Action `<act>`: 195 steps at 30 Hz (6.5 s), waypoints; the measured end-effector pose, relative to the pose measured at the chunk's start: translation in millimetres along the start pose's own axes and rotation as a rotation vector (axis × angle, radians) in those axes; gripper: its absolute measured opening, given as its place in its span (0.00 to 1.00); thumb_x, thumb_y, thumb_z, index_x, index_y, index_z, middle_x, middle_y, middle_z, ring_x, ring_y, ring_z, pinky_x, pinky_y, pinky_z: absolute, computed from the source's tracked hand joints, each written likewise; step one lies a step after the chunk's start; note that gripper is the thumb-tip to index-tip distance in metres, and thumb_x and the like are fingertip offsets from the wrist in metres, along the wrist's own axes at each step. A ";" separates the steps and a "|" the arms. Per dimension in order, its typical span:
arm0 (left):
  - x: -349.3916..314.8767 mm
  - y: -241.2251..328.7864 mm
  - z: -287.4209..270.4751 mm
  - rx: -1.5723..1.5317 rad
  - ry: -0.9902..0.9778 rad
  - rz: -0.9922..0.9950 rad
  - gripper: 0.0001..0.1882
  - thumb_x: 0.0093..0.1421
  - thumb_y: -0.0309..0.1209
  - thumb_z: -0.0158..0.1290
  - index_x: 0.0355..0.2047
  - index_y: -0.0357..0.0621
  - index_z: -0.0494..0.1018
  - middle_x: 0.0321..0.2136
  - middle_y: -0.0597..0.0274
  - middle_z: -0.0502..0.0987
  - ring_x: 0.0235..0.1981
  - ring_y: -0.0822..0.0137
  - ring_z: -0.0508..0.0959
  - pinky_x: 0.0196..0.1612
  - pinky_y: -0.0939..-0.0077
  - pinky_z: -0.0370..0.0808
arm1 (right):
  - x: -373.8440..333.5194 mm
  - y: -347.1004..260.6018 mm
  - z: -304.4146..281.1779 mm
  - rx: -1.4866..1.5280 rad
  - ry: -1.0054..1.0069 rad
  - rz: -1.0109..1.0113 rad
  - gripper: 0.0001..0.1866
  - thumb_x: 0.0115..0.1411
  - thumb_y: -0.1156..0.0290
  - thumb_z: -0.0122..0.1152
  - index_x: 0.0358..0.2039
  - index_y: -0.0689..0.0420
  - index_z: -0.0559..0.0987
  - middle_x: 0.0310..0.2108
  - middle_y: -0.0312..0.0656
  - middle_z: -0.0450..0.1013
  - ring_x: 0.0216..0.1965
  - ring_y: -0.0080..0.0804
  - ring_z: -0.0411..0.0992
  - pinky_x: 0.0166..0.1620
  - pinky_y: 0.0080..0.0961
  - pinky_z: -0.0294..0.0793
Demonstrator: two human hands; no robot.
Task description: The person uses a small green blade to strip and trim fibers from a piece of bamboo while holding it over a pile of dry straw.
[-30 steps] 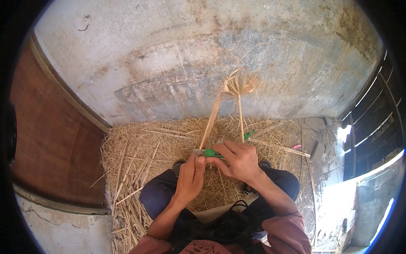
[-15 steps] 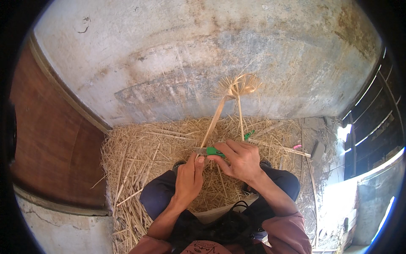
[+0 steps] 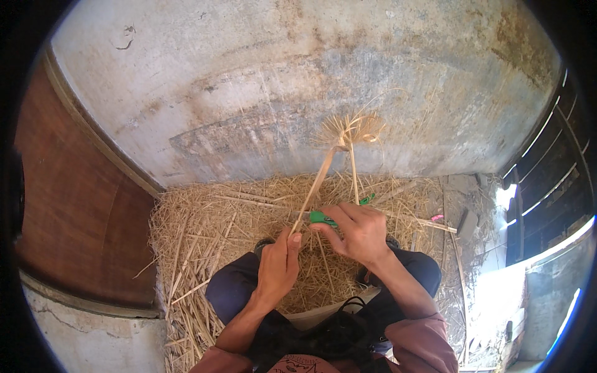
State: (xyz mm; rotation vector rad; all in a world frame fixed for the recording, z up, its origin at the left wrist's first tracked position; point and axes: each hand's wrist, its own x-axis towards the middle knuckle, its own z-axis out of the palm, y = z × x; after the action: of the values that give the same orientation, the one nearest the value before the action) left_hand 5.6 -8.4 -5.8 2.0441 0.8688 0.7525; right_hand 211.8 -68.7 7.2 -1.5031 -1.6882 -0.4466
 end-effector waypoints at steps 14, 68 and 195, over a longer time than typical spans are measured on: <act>-5.4 -4.4 8.4 0.057 -0.028 0.036 0.16 0.83 0.35 0.46 0.39 0.35 0.70 0.16 0.43 0.67 0.17 0.39 0.71 0.24 0.49 0.64 | 3.9 36.5 -13.0 -0.015 0.096 0.198 0.13 0.63 0.61 0.78 0.42 0.55 0.89 0.34 0.42 0.86 0.29 0.43 0.84 0.32 0.34 0.81; 2.2 -18.9 3.6 -0.247 -0.085 0.011 0.25 0.79 0.45 0.55 0.53 0.29 0.68 0.26 0.56 0.75 0.23 0.70 0.73 0.28 0.67 0.69 | -13.6 -5.6 12.8 0.186 -0.176 -0.102 0.14 0.62 0.62 0.76 0.45 0.52 0.85 0.29 0.38 0.77 0.26 0.39 0.80 0.29 0.35 0.78; 3.7 -16.7 8.7 -0.329 -0.040 -0.031 0.19 0.84 0.41 0.43 0.45 0.35 0.72 0.20 0.55 0.70 0.20 0.62 0.73 0.28 0.62 0.69 | -13.4 -10.7 10.0 0.081 -0.113 -0.006 0.15 0.63 0.58 0.77 0.43 0.52 0.86 0.29 0.36 0.80 0.25 0.38 0.81 0.27 0.34 0.78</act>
State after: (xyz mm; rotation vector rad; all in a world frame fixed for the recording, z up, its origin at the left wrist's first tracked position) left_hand 8.9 -1.3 -23.4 1.7452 0.7011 0.7786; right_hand 197.9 -72.7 -6.3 -1.4881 -1.7773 -0.2978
